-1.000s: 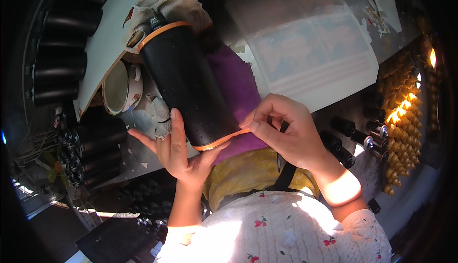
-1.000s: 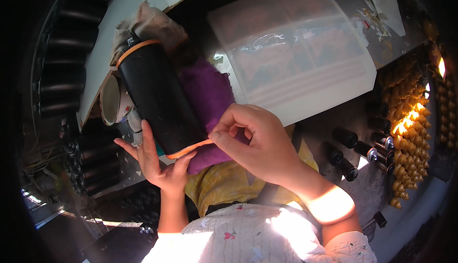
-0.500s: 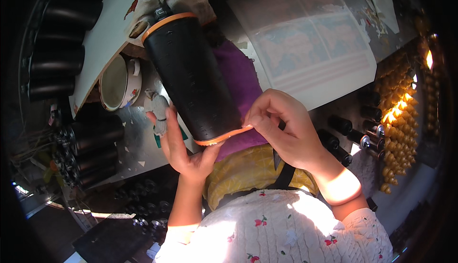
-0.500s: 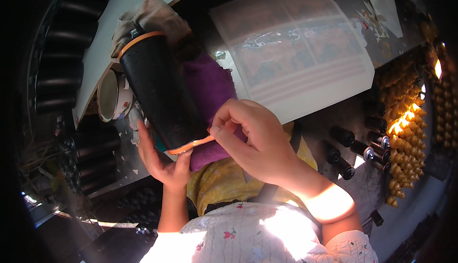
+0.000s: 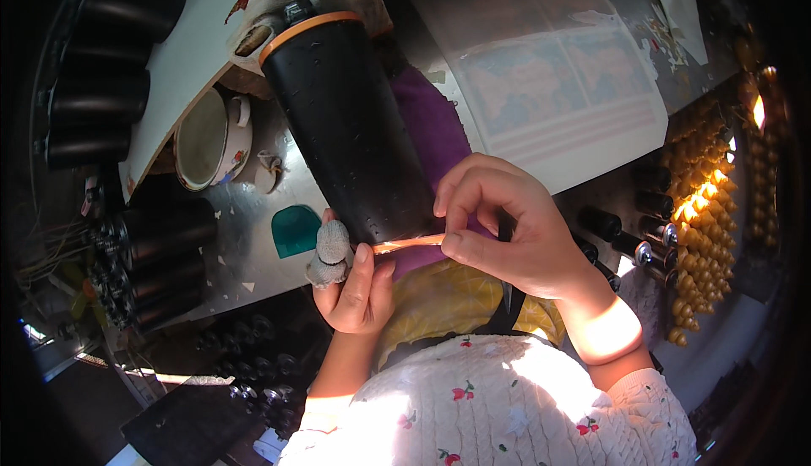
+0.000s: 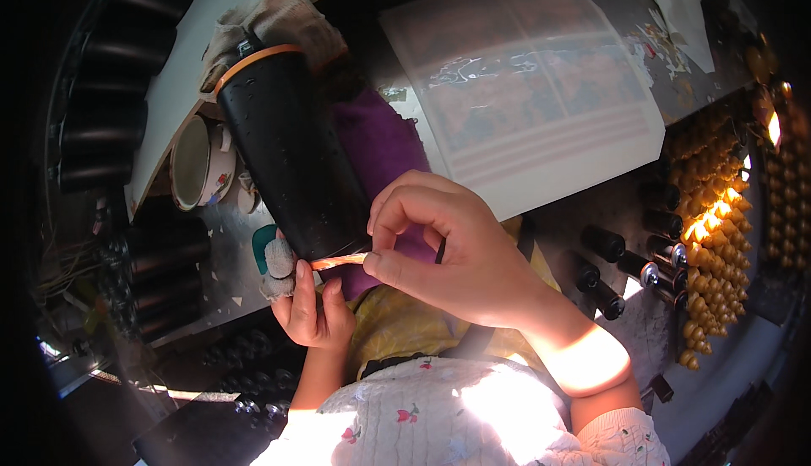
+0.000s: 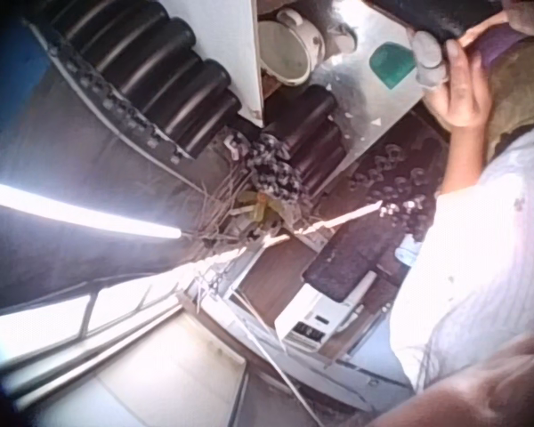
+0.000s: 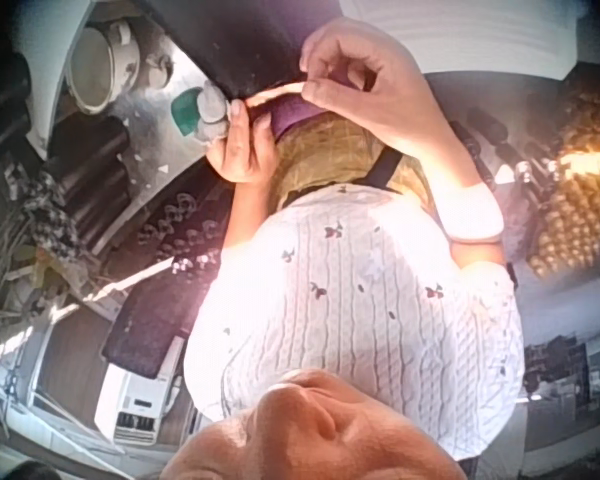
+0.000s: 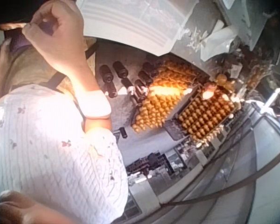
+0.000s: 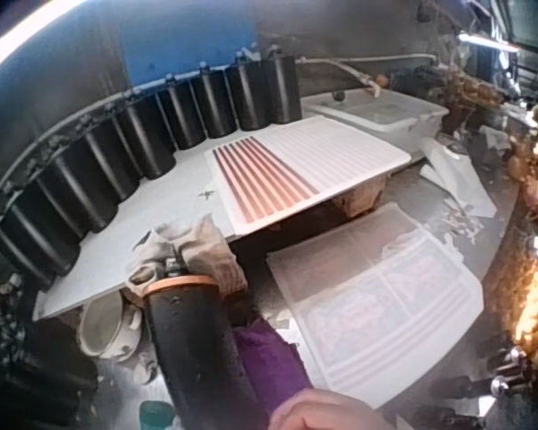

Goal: The person applies decorative orange strips and printed labels to black cylindrical containers. They use a small blue plastic scraper to smooth the labels and ensure adhesion. The person handles the containers one at a time, rotating them to apply the decorations evenly.

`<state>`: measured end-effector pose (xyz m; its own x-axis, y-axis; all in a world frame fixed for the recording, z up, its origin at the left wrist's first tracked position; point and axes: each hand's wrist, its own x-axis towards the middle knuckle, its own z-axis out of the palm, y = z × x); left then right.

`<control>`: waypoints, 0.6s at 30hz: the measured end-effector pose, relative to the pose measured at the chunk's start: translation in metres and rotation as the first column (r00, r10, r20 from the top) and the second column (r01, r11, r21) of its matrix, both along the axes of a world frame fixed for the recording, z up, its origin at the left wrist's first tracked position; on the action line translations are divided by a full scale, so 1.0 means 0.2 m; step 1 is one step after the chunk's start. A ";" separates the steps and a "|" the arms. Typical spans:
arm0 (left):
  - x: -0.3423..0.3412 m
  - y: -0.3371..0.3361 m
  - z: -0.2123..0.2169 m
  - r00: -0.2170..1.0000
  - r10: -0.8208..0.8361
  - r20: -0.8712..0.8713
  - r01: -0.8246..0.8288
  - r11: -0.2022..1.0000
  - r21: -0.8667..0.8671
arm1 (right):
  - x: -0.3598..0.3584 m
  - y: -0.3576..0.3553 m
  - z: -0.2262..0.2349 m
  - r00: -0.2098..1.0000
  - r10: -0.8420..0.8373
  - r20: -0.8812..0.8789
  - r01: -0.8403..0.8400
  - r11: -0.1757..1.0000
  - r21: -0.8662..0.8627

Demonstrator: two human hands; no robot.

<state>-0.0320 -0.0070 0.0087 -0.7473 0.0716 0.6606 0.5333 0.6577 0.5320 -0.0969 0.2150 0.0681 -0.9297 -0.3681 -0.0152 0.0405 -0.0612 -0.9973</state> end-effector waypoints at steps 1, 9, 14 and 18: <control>0.00 0.00 0.00 1.000 -0.007 -0.002 0.007 1.000 0.009 | 0.00 0.00 0.00 1.000 0.002 -0.008 -0.002 1.000 -0.007; 0.00 0.00 -0.01 0.999 -0.039 0.000 0.039 0.999 0.011 | 0.01 -0.01 -0.02 0.995 -0.066 0.075 0.068 0.997 -0.022; 0.00 -0.01 -0.02 1.000 -0.015 -0.013 0.015 0.999 -0.032 | 0.00 -0.01 -0.02 0.992 -0.081 0.096 0.083 0.996 -0.016; -0.06 0.01 0.03 0.998 -0.002 -0.066 -0.002 0.998 -0.070 | 0.01 -0.02 -0.02 0.992 -0.103 0.073 0.104 0.995 -0.005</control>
<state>-0.0434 -0.0054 0.0141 -0.7021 0.1192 0.7020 0.5657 0.6922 0.4483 -0.0953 0.2108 0.0632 -0.9593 -0.2704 -0.0814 0.1060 -0.0777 -0.9913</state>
